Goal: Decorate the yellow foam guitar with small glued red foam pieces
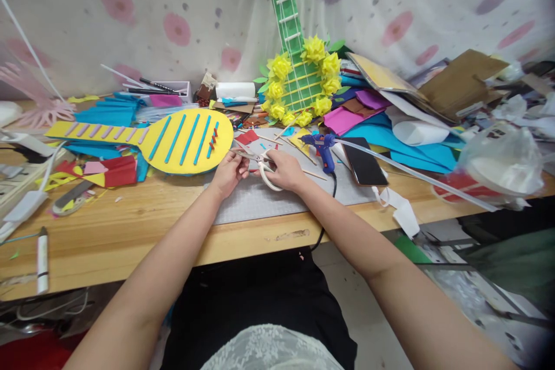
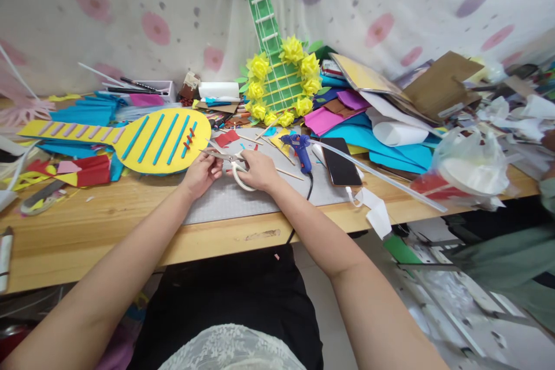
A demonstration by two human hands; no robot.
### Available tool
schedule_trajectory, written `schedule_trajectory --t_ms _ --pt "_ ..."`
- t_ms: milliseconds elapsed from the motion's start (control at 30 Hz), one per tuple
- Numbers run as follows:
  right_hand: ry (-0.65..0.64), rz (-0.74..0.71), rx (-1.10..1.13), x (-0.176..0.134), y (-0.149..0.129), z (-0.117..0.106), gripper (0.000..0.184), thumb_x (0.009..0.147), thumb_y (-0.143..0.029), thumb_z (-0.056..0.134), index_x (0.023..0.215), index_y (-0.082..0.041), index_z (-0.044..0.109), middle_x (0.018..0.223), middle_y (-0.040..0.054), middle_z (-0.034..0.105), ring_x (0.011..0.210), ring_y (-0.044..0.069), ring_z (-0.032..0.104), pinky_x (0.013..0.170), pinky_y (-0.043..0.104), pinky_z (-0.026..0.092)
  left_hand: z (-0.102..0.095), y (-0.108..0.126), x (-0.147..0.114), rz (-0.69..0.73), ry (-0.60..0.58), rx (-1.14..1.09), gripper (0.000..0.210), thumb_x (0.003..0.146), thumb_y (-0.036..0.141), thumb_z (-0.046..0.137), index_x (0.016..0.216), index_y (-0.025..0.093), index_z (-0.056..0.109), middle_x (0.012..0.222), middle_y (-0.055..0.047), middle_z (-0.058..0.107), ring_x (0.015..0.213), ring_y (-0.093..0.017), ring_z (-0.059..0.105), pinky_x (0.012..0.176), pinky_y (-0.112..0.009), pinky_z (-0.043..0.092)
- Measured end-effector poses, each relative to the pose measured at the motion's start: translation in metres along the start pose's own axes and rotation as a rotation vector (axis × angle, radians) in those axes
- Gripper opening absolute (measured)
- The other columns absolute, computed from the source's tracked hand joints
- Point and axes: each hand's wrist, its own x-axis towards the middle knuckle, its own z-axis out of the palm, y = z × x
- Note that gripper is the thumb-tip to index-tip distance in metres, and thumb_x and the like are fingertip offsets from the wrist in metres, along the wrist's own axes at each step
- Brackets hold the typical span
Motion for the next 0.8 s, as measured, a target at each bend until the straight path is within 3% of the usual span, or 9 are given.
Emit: schedule_trajectory --t_ms 233,567,800 --pt "-0.043 0.027 -0.034 -0.0007 -0.0008 0.0007 0.037 0.077 -0.056 0.051 0.078 -0.02 0.052 0.079 0.0039 0.064 0.07 0.016 0.055 0.058 0.025 0.027 0.0008 -0.0001 -0.0003 0.018 -0.017 0.006 0.007 0.083 0.014 0.046 0.08 0.019 0.043 0.054 0.005 0.044 0.042 -0.005 0.034 0.042 -0.015 0.032" --pt "-0.045 0.064 -0.044 -0.0015 0.0045 0.0002 0.038 0.078 -0.058 0.049 0.074 -0.02 0.054 0.069 0.0027 0.063 0.063 0.015 0.054 0.056 0.024 0.025 -0.0023 -0.0017 0.0 0.023 -0.079 0.019 0.02 0.083 0.032 0.055 0.074 0.017 0.045 0.053 0.005 0.045 0.04 -0.004 0.029 0.039 -0.014 0.029" --pt "-0.069 0.036 0.0 -0.0008 0.0052 -0.0038 0.04 0.077 -0.06 0.049 0.08 -0.02 0.052 0.076 0.0036 0.063 0.067 0.016 0.053 0.057 0.024 0.026 -0.0021 -0.0013 0.0003 0.01 -0.069 0.027 0.027 0.083 0.039 0.055 0.071 0.017 0.044 0.05 0.006 0.041 0.038 -0.003 0.025 0.037 -0.013 0.025"
